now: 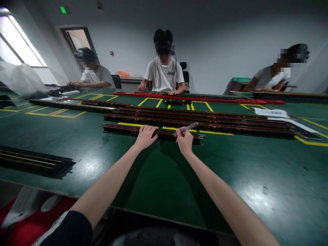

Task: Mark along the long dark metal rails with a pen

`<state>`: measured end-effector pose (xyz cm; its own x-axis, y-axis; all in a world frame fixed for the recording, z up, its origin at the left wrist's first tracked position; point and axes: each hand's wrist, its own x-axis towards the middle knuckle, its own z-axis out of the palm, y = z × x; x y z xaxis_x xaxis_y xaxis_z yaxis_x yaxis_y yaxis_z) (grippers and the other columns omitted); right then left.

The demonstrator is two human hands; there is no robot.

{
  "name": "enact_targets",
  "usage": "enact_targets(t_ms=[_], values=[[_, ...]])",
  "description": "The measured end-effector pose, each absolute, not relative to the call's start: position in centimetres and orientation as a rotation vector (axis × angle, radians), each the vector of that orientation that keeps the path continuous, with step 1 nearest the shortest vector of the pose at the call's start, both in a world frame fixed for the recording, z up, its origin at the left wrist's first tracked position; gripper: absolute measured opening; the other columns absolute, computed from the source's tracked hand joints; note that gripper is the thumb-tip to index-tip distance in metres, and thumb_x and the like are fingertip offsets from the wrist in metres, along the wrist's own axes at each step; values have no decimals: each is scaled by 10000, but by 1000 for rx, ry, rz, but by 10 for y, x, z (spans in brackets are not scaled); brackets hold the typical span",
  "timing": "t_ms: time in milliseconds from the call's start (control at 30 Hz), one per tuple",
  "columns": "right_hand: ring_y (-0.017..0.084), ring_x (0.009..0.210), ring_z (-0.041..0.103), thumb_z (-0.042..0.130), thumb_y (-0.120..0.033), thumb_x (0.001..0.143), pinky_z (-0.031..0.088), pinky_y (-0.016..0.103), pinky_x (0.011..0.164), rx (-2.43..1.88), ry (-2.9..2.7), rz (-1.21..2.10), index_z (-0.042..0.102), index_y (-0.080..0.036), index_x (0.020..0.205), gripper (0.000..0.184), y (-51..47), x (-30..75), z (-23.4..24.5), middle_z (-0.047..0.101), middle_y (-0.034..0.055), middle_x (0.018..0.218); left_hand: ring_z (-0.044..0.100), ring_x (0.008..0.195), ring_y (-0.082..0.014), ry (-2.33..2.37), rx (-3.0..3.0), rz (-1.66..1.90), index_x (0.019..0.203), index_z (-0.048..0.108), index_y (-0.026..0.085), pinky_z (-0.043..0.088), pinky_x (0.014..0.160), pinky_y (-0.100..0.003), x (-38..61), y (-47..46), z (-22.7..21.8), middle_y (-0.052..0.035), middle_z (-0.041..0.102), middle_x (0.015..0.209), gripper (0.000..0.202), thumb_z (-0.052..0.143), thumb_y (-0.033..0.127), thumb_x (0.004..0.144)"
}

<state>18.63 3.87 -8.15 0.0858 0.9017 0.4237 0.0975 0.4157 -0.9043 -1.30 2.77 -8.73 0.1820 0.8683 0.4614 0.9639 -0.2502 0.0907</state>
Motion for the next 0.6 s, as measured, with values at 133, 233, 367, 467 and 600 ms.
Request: enact_targets(t_ms=[133, 233, 367, 467, 600], values=[[89, 432, 517, 630, -546, 775, 428, 217, 420, -988, -1359, 784, 555, -183, 761, 370, 39, 187, -82, 619, 6, 644, 525, 1191, -260, -1754, -2243, -631, 1288, 559, 198, 286, 1138, -477, -13, 28, -88, -97, 627, 1220, 387, 430, 274, 931], [90, 430, 518, 628, -535, 773, 426, 217, 418, -995, -1351, 787, 552, -182, 758, 361, 39, 187, -82, 617, 6, 636, 524, 1194, -258, -1723, -2242, -633, 1289, 560, 190, 275, 1144, -479, -12, 29, -90, -96, 630, 1217, 389, 419, 264, 934], [92, 407, 503, 630, -531, 769, 411, 221, 401, -1000, -1330, 786, 539, -188, 750, 355, 41, 187, -83, 608, -2, 606, 526, 1192, -250, -1698, -2225, -619, 1286, 566, 211, 271, 1147, -474, -12, 31, -94, -83, 634, 1214, 383, 419, 249, 934], [94, 409, 506, 631, -523, 771, 407, 222, 398, -990, -1331, 789, 537, -191, 752, 345, 42, 187, -84, 611, -2, 611, 526, 1193, -253, -1685, -2222, -618, 1287, 567, 220, 279, 1143, -479, -12, 32, -95, -82, 634, 1220, 384, 426, 243, 931], [93, 412, 508, 633, -520, 768, 412, 222, 401, -991, -1330, 790, 539, -191, 751, 343, 41, 187, -84, 608, -2, 615, 529, 1191, -256, -1679, -2231, -624, 1290, 569, 200, 283, 1142, -486, -12, 33, -95, -90, 633, 1221, 387, 422, 244, 936]])
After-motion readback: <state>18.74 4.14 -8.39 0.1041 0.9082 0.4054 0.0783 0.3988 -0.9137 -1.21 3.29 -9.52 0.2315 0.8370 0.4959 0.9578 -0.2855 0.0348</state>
